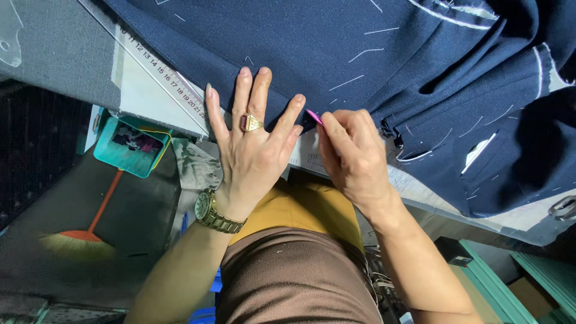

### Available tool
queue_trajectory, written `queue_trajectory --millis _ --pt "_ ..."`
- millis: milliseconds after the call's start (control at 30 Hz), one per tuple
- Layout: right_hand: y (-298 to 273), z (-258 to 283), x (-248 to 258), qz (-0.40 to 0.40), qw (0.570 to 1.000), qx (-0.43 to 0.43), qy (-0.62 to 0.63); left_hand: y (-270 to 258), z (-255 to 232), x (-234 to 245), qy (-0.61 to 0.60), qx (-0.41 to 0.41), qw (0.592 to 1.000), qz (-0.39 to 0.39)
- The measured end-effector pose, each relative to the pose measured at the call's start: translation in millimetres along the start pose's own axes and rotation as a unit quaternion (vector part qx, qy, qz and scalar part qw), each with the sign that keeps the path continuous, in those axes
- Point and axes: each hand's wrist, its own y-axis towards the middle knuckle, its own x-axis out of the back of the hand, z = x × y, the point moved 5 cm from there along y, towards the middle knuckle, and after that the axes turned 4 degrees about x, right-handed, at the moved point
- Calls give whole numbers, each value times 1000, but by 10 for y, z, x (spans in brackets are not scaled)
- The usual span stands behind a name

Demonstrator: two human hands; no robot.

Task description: The person marks lines on a piece of dark blue fabric using a ruler and pink chalk, then uses small red nippers to trim excess thread from the garment.

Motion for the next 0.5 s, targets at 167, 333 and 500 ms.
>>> queue_trajectory --millis 167,333,500 --pt "-56 97 373 -38 998 -48 16 14 34 6 -12 -16 1000 -16" --pt "61 141 394 -107 990 -90 23 94 296 211 -21 -2 996 -92" --pt "573 294 155 -112 983 -110 96 266 843 487 40 41 988 -142"
